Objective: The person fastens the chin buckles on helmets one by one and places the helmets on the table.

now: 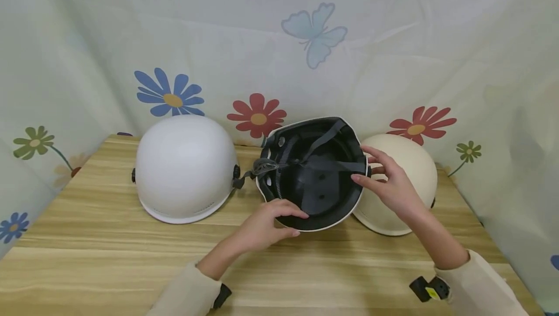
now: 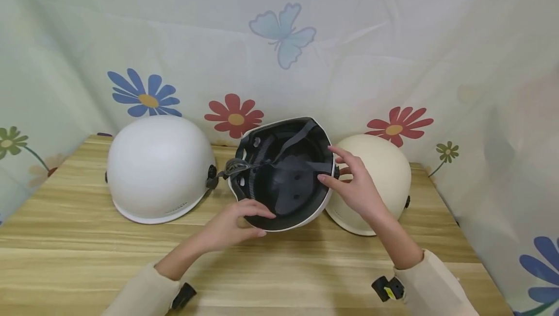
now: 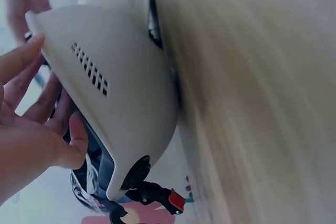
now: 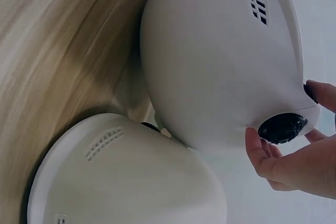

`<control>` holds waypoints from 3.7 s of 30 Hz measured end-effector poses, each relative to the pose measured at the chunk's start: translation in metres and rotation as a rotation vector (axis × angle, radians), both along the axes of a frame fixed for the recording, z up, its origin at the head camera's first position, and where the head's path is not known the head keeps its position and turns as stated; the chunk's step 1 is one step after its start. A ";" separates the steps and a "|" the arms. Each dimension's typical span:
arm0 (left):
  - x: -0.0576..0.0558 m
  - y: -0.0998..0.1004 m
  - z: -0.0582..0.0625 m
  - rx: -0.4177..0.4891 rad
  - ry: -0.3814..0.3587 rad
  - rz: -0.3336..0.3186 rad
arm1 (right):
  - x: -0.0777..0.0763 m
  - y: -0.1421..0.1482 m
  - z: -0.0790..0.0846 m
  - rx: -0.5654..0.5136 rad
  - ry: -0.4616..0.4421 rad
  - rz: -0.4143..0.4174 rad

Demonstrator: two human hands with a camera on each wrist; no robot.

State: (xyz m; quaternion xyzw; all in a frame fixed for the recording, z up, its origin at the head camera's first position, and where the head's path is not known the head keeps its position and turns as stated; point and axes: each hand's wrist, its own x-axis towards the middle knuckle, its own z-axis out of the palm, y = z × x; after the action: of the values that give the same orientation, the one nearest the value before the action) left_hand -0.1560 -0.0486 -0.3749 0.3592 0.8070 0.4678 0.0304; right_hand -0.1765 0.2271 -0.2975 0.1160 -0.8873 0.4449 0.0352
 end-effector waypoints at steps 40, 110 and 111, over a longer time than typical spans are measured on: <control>-0.026 -0.089 0.043 0.092 -0.080 0.453 | -0.005 0.005 -0.033 -0.043 -0.082 0.084; -0.032 -0.090 0.069 0.437 -0.083 0.506 | -0.006 0.009 -0.030 -0.055 -0.137 0.126; -0.032 -0.088 0.069 0.441 -0.085 0.500 | -0.006 0.009 -0.030 -0.055 -0.137 0.126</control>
State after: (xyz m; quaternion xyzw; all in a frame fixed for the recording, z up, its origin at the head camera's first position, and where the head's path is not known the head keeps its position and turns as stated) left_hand -0.1882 -0.1366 -0.3054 0.1282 0.7474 0.6388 -0.1300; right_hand -0.1827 0.2358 -0.3278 0.1396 -0.8660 0.4775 -0.0504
